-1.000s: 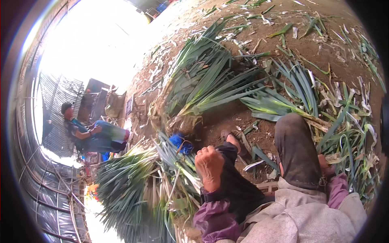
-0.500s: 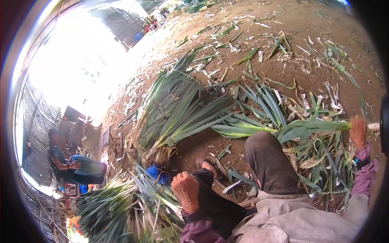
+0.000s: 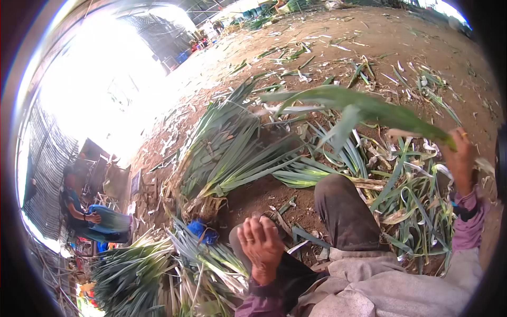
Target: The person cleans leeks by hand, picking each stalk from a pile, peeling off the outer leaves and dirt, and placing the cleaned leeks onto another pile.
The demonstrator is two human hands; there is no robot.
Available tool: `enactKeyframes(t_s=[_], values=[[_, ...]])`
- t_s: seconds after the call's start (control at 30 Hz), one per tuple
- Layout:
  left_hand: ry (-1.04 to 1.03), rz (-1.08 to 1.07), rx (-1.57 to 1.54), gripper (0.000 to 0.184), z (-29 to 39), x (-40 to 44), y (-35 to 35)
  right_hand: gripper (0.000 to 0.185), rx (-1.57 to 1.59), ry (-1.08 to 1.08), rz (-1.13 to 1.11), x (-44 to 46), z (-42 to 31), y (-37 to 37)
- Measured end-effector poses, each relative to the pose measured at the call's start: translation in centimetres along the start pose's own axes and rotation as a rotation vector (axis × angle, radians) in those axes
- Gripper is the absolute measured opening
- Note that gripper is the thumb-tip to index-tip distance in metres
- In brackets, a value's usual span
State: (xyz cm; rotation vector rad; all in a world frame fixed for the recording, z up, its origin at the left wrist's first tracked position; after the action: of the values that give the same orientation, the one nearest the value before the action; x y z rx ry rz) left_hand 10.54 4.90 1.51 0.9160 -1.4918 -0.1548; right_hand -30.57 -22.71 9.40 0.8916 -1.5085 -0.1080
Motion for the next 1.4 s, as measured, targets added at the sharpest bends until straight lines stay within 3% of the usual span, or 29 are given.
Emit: enactKeyframes(t_s=[0.07, 0.17, 0.23, 0.27, 0.4, 0.53, 0.67, 0.77, 0.9, 1.03, 1.13, 1.23, 1.27, 1.33, 1.4], values=[[-0.027, 0.092, -0.009, 0.019, 2.8, 0.9, 2.9, 0.016, 0.166, 0.186, 0.010, 0.1, -7.3, -0.3], [-0.083, 0.223, -0.030, 0.019, 6.4, 1.7, 6.5, 0.026, 0.403, 0.384, -0.057, -1.9, -13.9, -2.2], [-0.169, 0.282, -0.007, 0.018, 8.5, 2.3, 8.6, 0.023, 0.595, 0.458, -0.187, -3.3, -17.2, -2.4], [-0.130, 0.072, -0.111, 0.016, 9.2, 3.3, 9.1, 0.022, 0.655, 0.479, -0.196, -4.1, -18.2, -2.4], [-0.153, 0.164, 0.039, 0.017, 9.5, 1.7, 7.3, 0.021, 0.753, 0.577, -0.251, -5.6, -19.7, -2.0], [-0.147, 0.151, -0.019, 0.023, 10.1, 1.5, 6.9, 0.019, 0.571, 0.732, -0.231, -6.4, -19.2, -1.4], [-0.026, 0.004, -0.014, 0.036, 10.9, 3.4, 6.0, 0.018, 0.572, 0.750, -0.085, -6.2, -18.8, -0.5], [0.117, -0.239, -0.158, 0.039, 9.8, 3.0, 5.2, 0.017, 0.543, 0.747, -0.072, -6.5, -18.4, -0.7], [0.038, -0.392, -0.220, 0.039, 10.4, 2.1, 3.5, 0.018, 0.543, 0.725, -0.129, -7.2, -18.0, -1.5], [-0.086, -0.283, -0.193, 0.031, 10.4, 2.9, 2.2, 0.018, 0.547, 0.679, -0.112, -7.1, -17.9, -2.6], [-0.019, -0.244, -0.337, 0.027, 9.2, 4.2, 2.3, 0.020, 0.758, 0.442, 0.072, -5.5, -17.4, -0.3], [0.052, -0.212, -0.374, 0.028, 7.4, 4.3, 2.0, 0.023, 0.931, 0.125, -0.078, -6.4, -15.6, -1.0], [0.070, -0.210, -0.394, 0.028, 7.0, 4.5, 2.1, 0.023, 0.963, 0.080, -0.224, -7.1, -15.6, -2.5], [0.100, -0.242, -0.439, 0.027, 6.8, 5.5, 2.8, 0.028, 1.350, -0.455, -0.661, -9.4, -16.9, -6.3], [0.216, -0.185, -0.585, 0.022, 6.7, 6.4, 3.2, 0.030, 1.587, -0.608, -0.901, -10.4, -18.8, -8.5]])
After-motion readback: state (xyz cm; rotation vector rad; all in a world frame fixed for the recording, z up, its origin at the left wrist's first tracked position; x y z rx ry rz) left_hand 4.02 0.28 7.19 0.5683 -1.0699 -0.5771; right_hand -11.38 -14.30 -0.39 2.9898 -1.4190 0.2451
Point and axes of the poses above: each hand's wrist, its own x-axis towards the middle knuckle, its own y-axis out of the back of the hand, z = x × y, the point moved 6 cm from there along x, towards the middle knuckle, and after that the axes turned 11 degrees about z, right-handed, at the moved point
